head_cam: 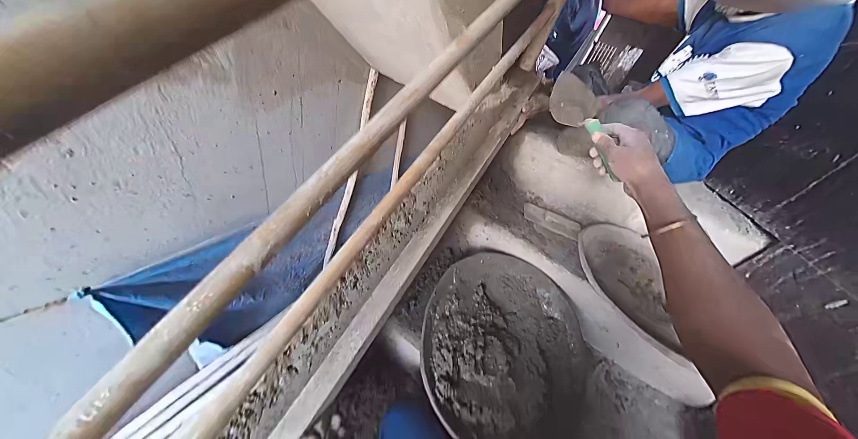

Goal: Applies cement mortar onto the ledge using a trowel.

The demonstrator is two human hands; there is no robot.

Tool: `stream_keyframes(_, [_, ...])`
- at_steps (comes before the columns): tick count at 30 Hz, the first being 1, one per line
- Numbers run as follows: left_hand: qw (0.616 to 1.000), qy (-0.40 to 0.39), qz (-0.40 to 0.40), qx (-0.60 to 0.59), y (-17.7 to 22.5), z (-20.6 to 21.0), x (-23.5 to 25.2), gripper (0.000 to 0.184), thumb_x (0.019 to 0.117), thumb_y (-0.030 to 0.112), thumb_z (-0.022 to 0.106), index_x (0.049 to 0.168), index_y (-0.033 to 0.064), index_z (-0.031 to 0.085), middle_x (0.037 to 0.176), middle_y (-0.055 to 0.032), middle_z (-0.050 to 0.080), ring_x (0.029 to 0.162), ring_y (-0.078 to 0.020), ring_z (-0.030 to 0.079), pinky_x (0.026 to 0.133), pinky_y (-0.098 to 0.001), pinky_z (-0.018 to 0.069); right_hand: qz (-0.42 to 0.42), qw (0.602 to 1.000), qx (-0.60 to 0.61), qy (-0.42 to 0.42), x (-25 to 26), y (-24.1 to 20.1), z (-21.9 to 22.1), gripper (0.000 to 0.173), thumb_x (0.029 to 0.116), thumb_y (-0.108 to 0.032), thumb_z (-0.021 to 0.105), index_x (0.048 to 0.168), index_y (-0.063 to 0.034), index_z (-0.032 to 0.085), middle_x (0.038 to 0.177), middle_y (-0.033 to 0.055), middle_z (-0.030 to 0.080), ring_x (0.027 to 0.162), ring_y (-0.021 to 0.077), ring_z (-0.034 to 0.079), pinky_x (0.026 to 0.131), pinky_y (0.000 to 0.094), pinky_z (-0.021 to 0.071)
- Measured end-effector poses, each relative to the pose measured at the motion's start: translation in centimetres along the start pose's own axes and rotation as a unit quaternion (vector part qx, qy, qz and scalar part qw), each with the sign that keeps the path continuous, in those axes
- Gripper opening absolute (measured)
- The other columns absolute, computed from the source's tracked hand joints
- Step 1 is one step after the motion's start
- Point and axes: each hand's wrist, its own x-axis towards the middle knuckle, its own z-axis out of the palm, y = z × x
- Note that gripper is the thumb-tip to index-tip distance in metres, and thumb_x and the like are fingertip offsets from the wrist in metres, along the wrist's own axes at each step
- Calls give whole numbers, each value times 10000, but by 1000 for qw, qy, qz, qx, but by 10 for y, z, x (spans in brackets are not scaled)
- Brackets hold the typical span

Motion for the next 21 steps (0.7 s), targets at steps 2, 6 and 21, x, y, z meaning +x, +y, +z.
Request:
stream_keyframes(2, [1000, 25, -16, 2, -3, -7, -2, 201, 1102, 261, 424, 1084, 97, 539, 859, 19, 698, 776, -109, 707, 706, -291, 617, 8, 999, 28, -39, -84, 40, 14, 362, 1076, -230, 553, 1398, -68, 518, 936, 131, 676, 663, 209, 666, 624, 399, 600])
stream_keyframes(6, [999, 30, -24, 16, -4, -6, 6, 259, 1124, 218, 317, 1098, 84, 538, 881, -9, 727, 714, -105, 703, 626, -266, 601, 69, 926, -188, -321, -202, 117, 49, 384, 1060, -216, 543, 1398, -40, 588, 1106, 188, 705, 944, 303, 704, 906, 512, 563])
stream_keyframes(21, [1000, 24, -16, 14, -4, -4, 4, 288, 1127, 244, 309, 1060, 95, 547, 850, 4, 720, 720, -100, 701, 649, -270, 603, 7, 883, -330, -334, -289, 138, 107, 416, 1068, -368, 463, 1337, -104, 637, 1145, 166, 724, 1085, 353, 698, 947, 561, 540])
